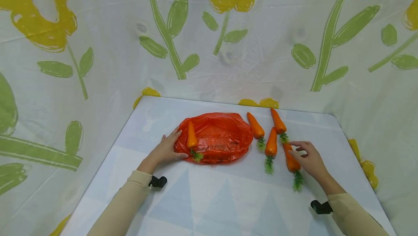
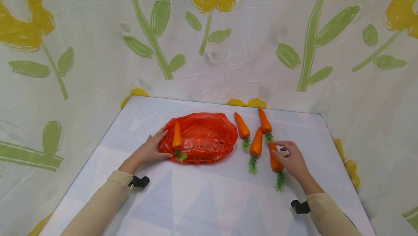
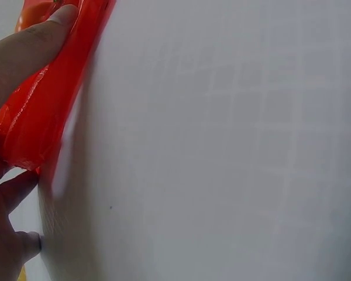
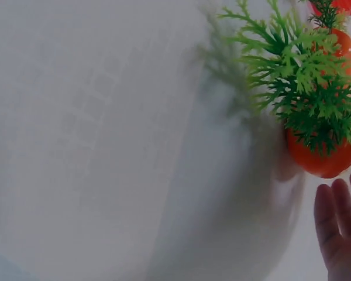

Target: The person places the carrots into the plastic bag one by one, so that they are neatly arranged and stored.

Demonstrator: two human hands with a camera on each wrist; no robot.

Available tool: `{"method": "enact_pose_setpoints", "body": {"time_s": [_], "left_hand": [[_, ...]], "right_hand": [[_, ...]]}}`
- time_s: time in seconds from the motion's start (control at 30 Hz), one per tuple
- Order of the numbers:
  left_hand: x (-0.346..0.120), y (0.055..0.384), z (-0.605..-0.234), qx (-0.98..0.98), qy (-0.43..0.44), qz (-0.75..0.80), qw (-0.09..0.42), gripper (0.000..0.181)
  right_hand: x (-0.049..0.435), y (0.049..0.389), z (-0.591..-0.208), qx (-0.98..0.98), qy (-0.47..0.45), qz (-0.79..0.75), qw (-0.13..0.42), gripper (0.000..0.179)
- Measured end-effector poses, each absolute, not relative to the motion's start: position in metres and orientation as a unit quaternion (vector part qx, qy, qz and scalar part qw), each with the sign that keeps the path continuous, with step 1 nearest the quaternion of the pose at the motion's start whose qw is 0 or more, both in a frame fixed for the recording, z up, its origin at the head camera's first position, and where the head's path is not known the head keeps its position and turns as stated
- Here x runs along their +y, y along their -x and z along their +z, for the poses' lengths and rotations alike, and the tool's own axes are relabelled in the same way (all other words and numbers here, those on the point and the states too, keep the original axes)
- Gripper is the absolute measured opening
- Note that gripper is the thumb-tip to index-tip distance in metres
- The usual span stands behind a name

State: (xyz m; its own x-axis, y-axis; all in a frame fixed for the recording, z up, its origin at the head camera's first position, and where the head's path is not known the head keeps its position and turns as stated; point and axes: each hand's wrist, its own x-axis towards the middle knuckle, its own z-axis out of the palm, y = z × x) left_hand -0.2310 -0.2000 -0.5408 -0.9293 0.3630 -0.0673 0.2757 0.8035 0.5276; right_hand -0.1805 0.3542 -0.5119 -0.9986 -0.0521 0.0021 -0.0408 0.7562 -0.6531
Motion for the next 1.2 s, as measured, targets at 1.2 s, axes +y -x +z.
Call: {"method": "enact_pose_setpoints", "body": {"time_s": [1.2], "left_hand": [[-0.198,0.226,-0.533,0.947,-0.168,0.261,0.080,0.107]], "right_hand": [[0.371,0.176,-0.520,0.931,-0.029,-0.350,0.100,0.064]]}}
